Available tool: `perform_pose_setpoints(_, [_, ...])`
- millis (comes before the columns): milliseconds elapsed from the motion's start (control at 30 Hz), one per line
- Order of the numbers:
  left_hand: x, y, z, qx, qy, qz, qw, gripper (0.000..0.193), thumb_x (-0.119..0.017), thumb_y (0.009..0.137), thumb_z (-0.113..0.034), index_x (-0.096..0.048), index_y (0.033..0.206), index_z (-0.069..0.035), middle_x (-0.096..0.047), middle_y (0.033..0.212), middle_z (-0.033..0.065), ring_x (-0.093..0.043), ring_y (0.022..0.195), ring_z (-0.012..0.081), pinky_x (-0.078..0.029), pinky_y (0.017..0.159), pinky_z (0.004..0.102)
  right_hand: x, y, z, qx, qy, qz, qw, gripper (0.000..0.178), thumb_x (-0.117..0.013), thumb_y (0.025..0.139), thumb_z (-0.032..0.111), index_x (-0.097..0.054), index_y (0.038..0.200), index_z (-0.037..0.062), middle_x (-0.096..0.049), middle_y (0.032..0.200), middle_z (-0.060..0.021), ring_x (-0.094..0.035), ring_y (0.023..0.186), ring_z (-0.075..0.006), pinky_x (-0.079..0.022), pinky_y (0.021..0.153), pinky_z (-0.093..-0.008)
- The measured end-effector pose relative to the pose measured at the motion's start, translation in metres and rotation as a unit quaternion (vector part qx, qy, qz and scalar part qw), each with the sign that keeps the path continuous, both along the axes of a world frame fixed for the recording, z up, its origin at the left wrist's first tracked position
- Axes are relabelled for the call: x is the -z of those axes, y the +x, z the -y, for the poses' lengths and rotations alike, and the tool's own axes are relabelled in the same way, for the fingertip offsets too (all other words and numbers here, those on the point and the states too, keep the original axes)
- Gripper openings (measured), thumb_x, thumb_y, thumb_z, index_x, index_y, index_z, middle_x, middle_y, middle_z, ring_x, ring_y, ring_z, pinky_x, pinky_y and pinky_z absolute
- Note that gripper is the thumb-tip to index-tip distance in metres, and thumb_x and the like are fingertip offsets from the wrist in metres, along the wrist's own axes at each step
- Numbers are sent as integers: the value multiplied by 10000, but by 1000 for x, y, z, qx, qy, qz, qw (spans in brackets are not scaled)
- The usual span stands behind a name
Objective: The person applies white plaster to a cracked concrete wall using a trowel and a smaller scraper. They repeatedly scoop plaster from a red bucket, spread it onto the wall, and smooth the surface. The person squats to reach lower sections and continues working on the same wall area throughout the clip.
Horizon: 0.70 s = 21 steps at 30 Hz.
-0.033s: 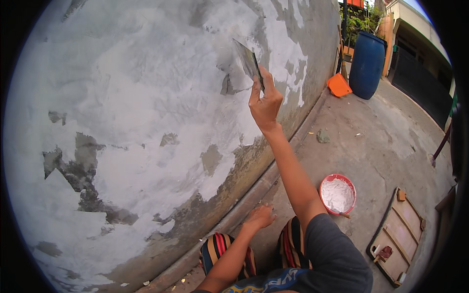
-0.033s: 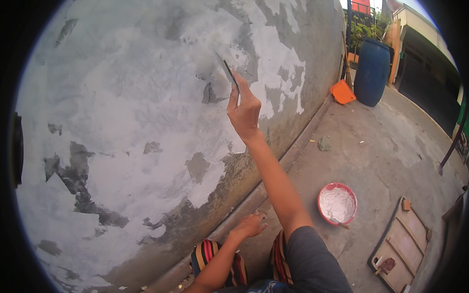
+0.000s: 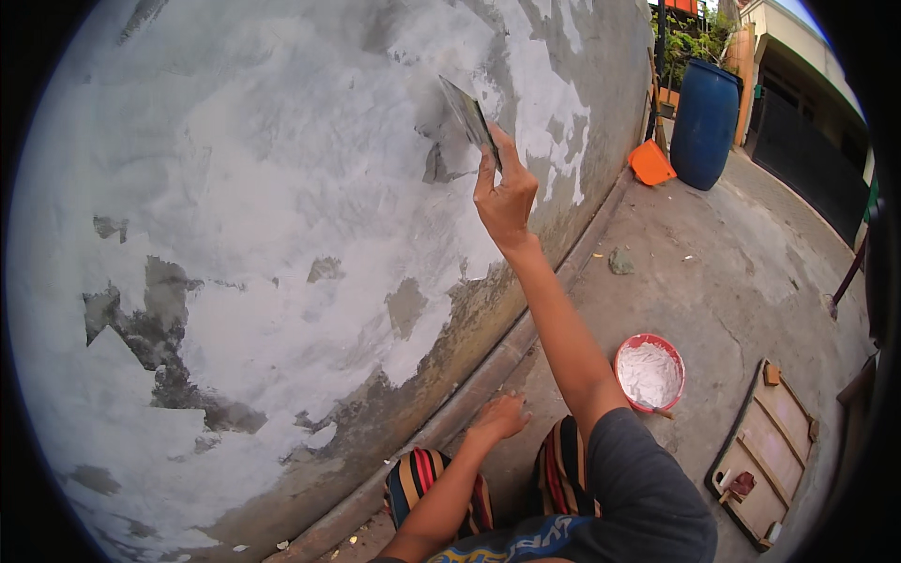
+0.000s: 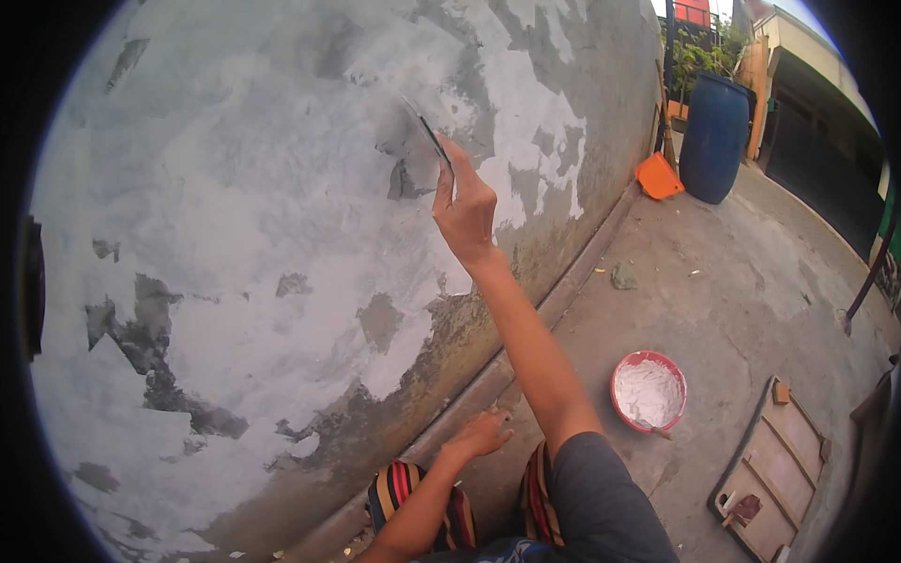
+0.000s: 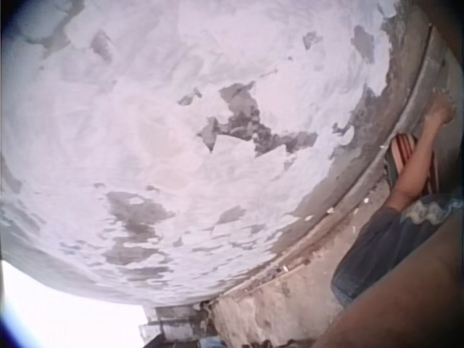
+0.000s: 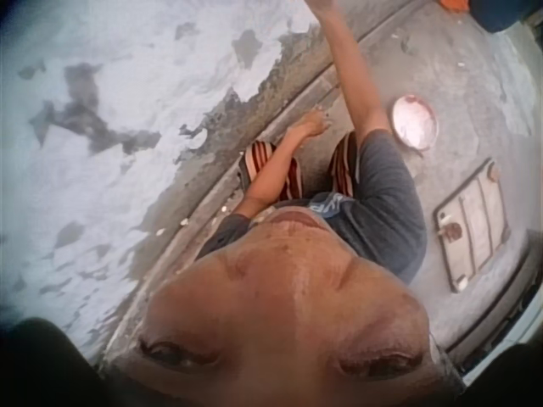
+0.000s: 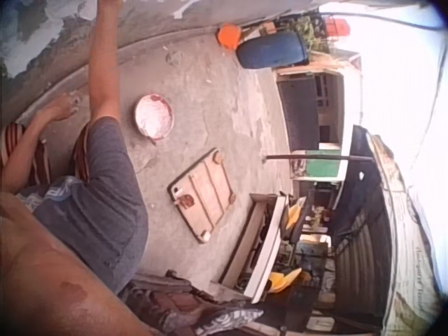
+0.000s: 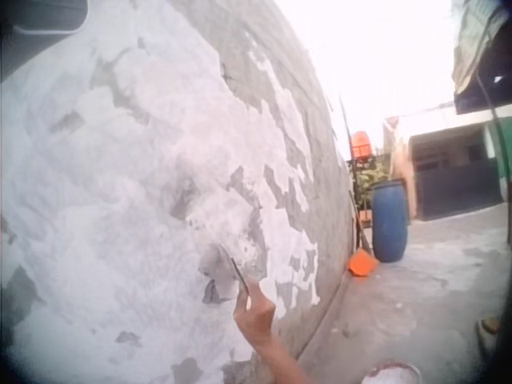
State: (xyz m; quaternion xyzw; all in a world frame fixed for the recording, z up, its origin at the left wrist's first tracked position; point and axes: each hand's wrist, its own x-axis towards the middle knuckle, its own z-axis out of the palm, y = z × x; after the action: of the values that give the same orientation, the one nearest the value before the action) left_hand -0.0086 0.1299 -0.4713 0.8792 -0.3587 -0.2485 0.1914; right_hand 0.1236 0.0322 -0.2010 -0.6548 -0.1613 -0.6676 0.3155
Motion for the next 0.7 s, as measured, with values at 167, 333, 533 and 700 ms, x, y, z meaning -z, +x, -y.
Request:
perform_pose_setpoints(167, [-6, -1, -1, -2, 6, 0, 1000, 484, -538, 921, -337, -492, 1280, -16, -500, 1321, 212, -465, 1249, 374, -381, 1038, 461, 12, 1, -18, -24, -105, 51, 993, 514, -558, 793, -126, -558, 1263, 80, -638, 1186, -140, -637, 1055, -308, -553, 828, -339])
perform_pose_setpoints(333, [-4, 6, 0, 0, -9, 7, 1000, 485, -539, 921, -336, -489, 1279, -12, -487, 1330, 215, -463, 1246, 378, -384, 1032, 463, 10, -3, -3, -55, -135, 74, 987, 454, -576, 816, -107, -557, 1241, 51, -645, 1178, -121, -640, 1061, -280, -567, 824, -342])
perform_pose_setpoints(533, [-11, 5, 5, 9, 0, -5, 1000, 486, -541, 923, -339, -489, 1279, -13, -485, 1333, 215, -461, 1252, 374, -377, 1034, 472, 4, 10, 1, -19, -69, 34, 997, 448, -565, 829, -94, -554, 1251, 56, -624, 1219, -124, -613, 1109, -282, -556, 836, -343])
perform_pose_setpoints(700, [-1, 9, -1, -7, 4, 2, 1000, 484, -540, 925, -341, -491, 1278, -15, -493, 1320, 218, -470, 1243, 375, -381, 1029, 469, 34, -2, -20, -71, -155, 51, 984, 495, -565, 799, -126, -562, 1249, 80, -609, 1243, -125, -586, 1143, -323, -535, 915, -344])
